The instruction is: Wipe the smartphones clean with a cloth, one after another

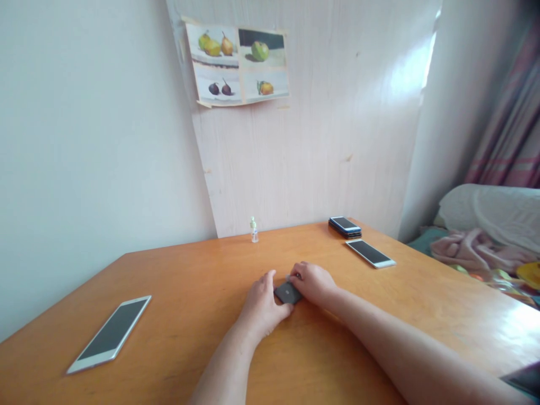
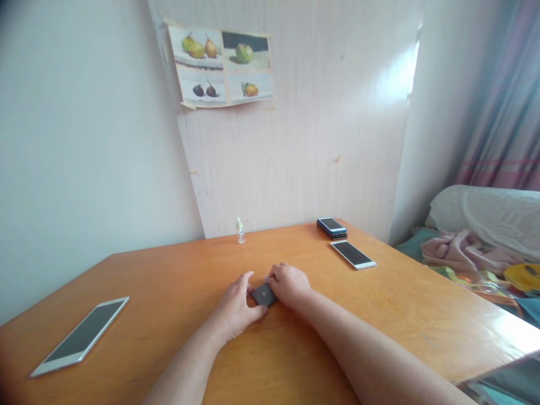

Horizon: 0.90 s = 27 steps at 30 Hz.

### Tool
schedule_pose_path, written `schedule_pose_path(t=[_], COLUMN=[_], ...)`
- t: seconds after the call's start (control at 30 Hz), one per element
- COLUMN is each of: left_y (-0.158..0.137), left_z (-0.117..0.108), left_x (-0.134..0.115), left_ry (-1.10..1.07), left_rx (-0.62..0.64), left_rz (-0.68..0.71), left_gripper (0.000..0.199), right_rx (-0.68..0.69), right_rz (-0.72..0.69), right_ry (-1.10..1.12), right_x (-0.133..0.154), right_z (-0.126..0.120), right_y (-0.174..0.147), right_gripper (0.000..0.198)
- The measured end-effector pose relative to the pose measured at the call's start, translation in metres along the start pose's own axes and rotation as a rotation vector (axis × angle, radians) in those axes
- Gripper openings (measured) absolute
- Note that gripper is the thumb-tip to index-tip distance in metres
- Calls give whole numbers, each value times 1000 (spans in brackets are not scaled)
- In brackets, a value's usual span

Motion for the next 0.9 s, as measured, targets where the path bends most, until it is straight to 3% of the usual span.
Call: schedule_pose_path(t=[0.07, 0.17, 0.33, 0.57, 0.63, 0.8, 0.9], left_y=[-1, -1, 0, 0, 0, 0, -1], left_z=[-1, -2, -1, -1, -2, -3, -4], left_x=[-2, -2, 0, 1, 1, -1, -1], left_ry=[5, 19, 19, 39, 44, 78, 80], left_rx=[2, -2, -2, -7, -7, 26, 21], left_rz=[1, 3, 14, 30, 39, 71, 85], left_gripper=[84, 81, 72, 63, 61, 39, 36], right_rx=[-48, -43, 173, 41, 57, 191, 166], right_rz=[79, 90, -131, 135, 119, -86, 19], right_ry=[-29, -30, 89, -97, -85, 25, -88], right_x=[-14, -17, 8, -26, -26, 0, -6], right_z=[-10, -13, -3, -29, -29, -15, -24], right_y=[5, 0, -21, -6, -8, -24, -20], right_gripper=[21, 18, 10, 16, 14, 8, 11])
Point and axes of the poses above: each hand's wrist, its own y-axis towards the middle knuckle, its own z-axis out of the palm, x = y × z, the point moved 2 cm from there along y, towards the middle knuckle, and after that the axes turned 7 degrees about y, right-handed, at the moved point
